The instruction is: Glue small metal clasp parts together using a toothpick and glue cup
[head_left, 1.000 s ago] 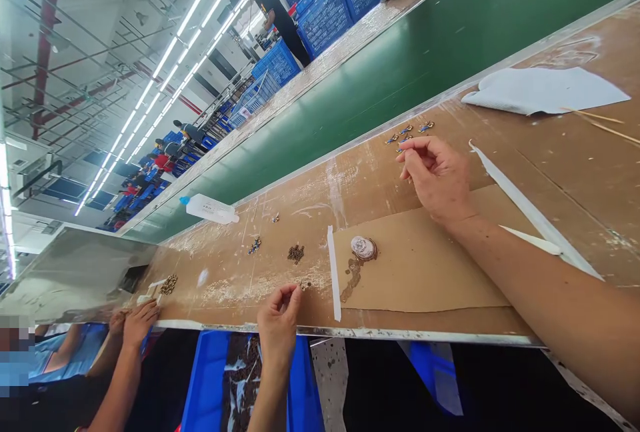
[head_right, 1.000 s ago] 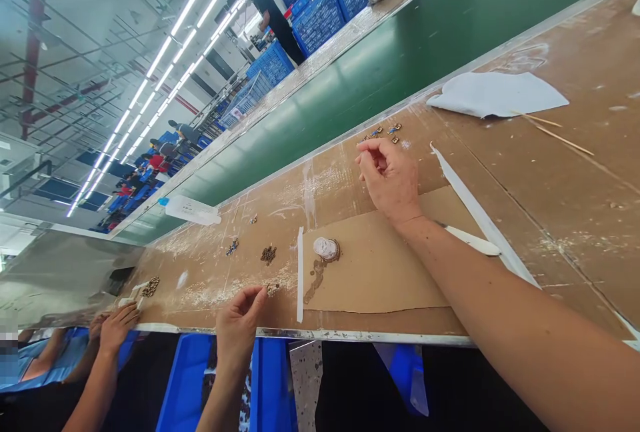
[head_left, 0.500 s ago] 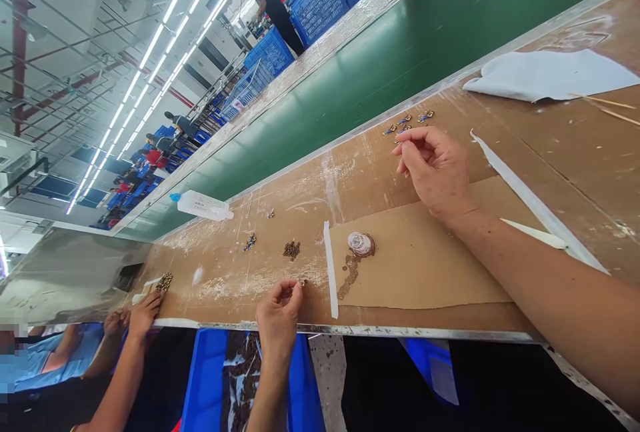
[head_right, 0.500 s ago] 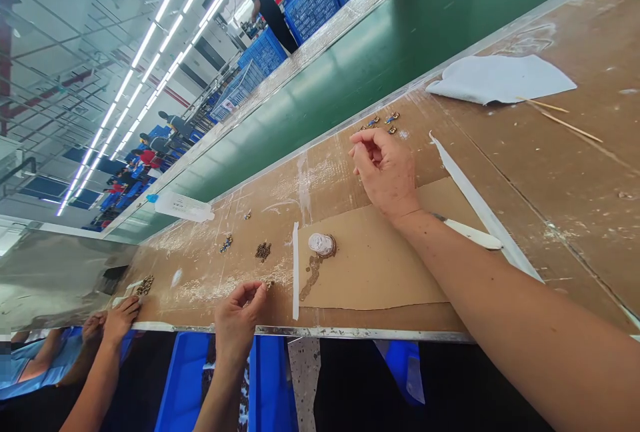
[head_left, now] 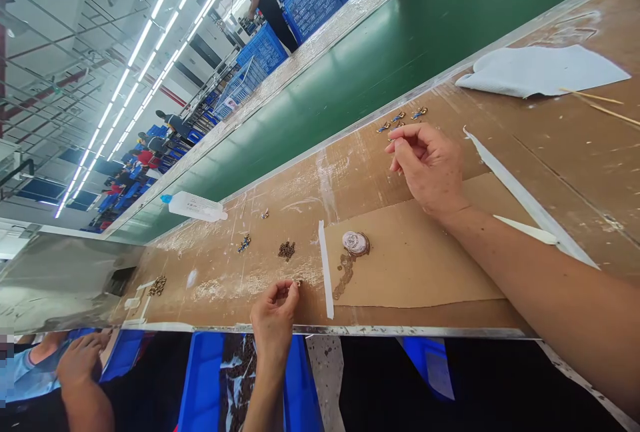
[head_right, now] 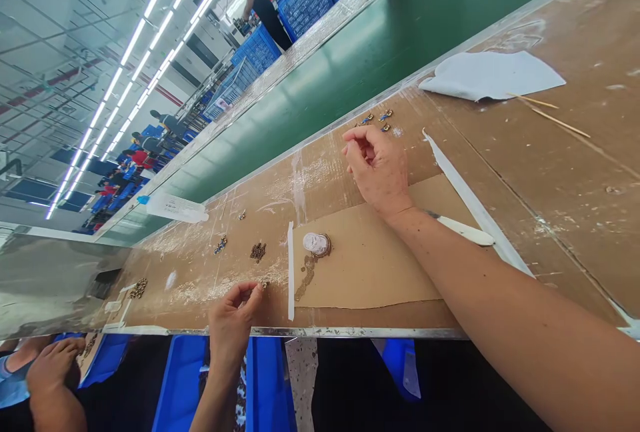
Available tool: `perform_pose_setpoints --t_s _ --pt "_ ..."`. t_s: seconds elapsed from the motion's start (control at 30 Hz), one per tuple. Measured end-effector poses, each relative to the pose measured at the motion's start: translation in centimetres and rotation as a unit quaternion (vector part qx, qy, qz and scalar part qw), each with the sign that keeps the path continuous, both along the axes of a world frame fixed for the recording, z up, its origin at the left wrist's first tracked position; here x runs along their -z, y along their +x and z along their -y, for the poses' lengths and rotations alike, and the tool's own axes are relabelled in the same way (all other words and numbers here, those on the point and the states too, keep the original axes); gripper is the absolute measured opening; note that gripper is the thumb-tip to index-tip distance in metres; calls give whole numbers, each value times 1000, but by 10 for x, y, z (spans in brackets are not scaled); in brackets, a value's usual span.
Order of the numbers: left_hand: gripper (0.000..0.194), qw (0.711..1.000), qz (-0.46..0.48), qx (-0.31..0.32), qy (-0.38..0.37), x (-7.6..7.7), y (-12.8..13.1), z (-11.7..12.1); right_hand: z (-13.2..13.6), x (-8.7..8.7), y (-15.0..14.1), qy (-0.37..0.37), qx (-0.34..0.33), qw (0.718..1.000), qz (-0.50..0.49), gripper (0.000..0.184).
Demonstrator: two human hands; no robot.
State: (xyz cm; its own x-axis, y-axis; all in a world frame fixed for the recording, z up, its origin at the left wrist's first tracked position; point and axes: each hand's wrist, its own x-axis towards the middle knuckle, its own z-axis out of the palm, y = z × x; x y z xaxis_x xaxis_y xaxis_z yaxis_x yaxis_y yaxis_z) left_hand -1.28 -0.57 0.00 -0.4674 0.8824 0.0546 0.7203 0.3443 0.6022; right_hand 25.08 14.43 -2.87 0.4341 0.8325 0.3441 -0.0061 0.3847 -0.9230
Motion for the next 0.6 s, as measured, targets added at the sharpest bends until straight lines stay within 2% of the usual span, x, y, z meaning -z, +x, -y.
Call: perform_pose_setpoints --t_s 0.37,0.6 --pt "29 999 -32 12 -20 0 0 -1 0 -2 1 -4 -1 1000 3 13" --pt "28 996 -84 30 -28 -3 5 -4 0 -2 1 0 -4 1000 9 13"
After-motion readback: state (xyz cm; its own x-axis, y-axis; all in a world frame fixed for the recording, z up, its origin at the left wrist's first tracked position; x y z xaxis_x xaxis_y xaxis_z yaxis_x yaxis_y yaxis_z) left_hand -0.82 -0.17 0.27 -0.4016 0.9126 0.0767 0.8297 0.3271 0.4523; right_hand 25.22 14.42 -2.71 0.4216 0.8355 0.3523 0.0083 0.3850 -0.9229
